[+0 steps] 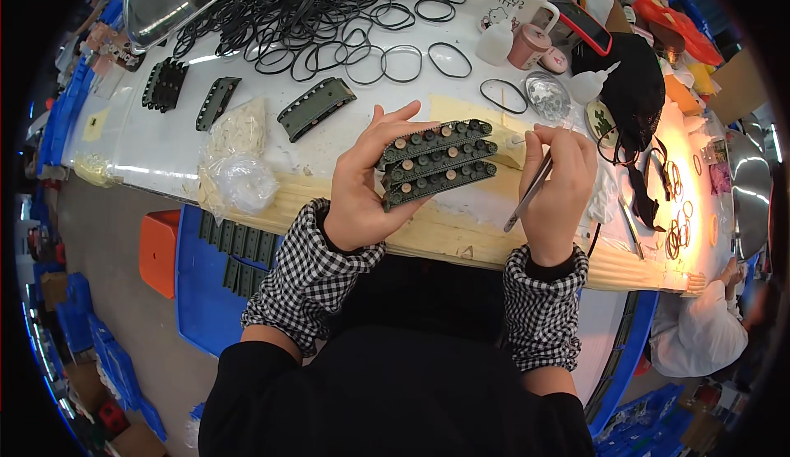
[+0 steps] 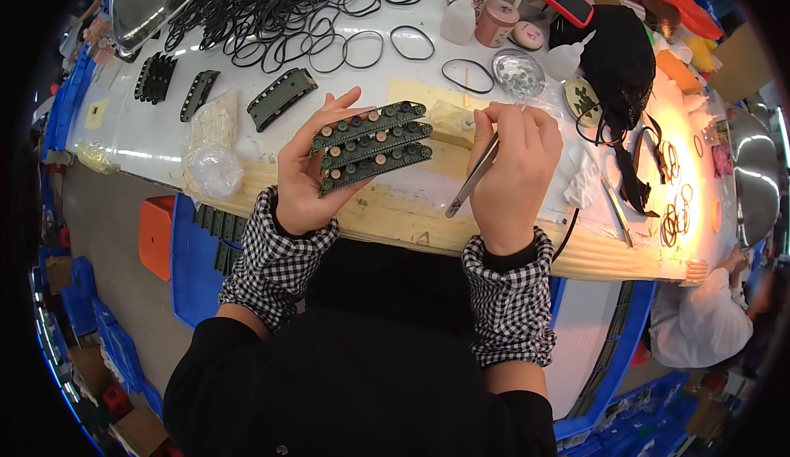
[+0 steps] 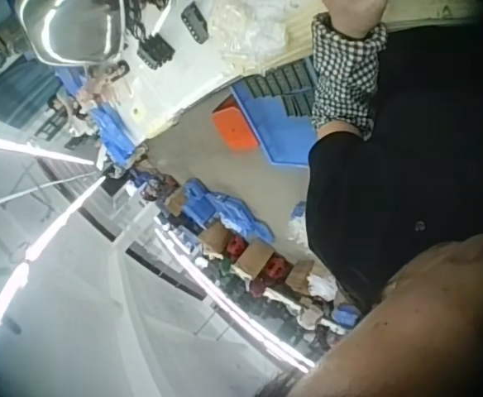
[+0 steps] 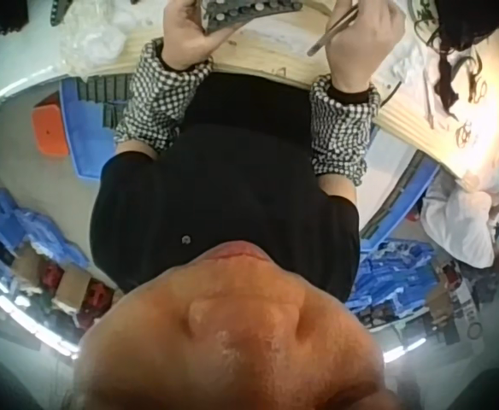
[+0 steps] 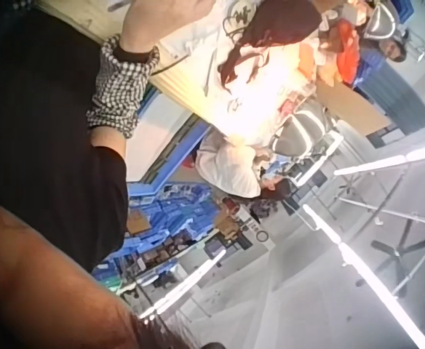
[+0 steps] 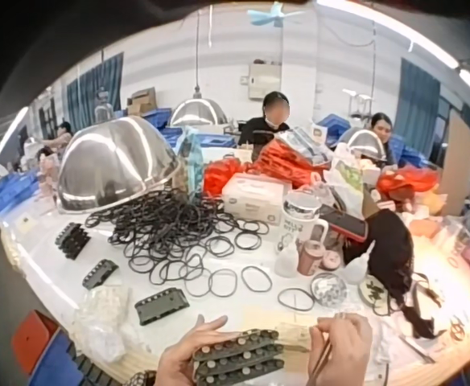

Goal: Manually assembling and preparing electronic battery packs by applying components using tweezers at a factory workbench.

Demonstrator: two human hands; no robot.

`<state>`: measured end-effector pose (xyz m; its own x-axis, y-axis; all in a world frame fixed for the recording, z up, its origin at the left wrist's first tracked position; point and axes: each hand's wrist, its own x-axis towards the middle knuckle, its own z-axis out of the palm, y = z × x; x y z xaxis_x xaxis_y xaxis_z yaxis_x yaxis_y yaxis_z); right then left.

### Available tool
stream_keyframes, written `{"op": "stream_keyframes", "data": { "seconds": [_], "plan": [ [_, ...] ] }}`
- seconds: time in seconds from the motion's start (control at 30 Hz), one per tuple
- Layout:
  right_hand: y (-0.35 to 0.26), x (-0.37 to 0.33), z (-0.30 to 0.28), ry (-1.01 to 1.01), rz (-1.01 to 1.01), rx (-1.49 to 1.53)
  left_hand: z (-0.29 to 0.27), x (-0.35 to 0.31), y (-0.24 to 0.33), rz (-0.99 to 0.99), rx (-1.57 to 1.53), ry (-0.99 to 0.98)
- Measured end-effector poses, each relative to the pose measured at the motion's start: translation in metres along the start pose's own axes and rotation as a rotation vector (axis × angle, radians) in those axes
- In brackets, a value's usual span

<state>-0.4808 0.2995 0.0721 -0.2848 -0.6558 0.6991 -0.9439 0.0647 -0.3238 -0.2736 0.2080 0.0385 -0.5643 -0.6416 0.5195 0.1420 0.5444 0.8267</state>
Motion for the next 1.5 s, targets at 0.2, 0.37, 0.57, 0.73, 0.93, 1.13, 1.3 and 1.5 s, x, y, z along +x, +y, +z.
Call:
{"op": "stream_keyframes", "data": {
  "seconds": [0.2,0.37,0.57,0.73,0.93,1.13,1.3,1.5],
  "plan": [
    [-0.034,0.006,-0.014,0.174,0.069,0.532,0.000,0.001,0.001,0.012,0.020,-0.015],
    [-0.060,0.009,0.005,-0.009,0.100,0.843,0.000,0.002,0.004,0.000,0.017,-0.033],
    [-0.066,0.009,0.017,-0.017,0.147,0.878,-0.001,0.001,0.005,0.001,0.036,-0.033],
    [-0.067,0.009,0.019,-0.019,0.147,0.866,-0.002,0.001,0.006,0.003,0.041,-0.030],
    [-0.064,0.008,0.016,-0.046,0.160,0.913,-0.001,0.001,0.006,0.001,0.033,-0.027],
    [-0.061,0.005,0.008,-0.115,0.167,0.891,-0.001,0.001,0.005,-0.006,0.016,-0.023],
    [-0.062,0.003,0.009,-0.110,0.108,0.854,-0.001,0.001,0.006,-0.005,0.027,-0.026],
    [-0.060,0.003,0.011,-0.110,0.069,0.831,-0.002,0.002,0.007,-0.009,0.001,-0.023]
  ]
}}
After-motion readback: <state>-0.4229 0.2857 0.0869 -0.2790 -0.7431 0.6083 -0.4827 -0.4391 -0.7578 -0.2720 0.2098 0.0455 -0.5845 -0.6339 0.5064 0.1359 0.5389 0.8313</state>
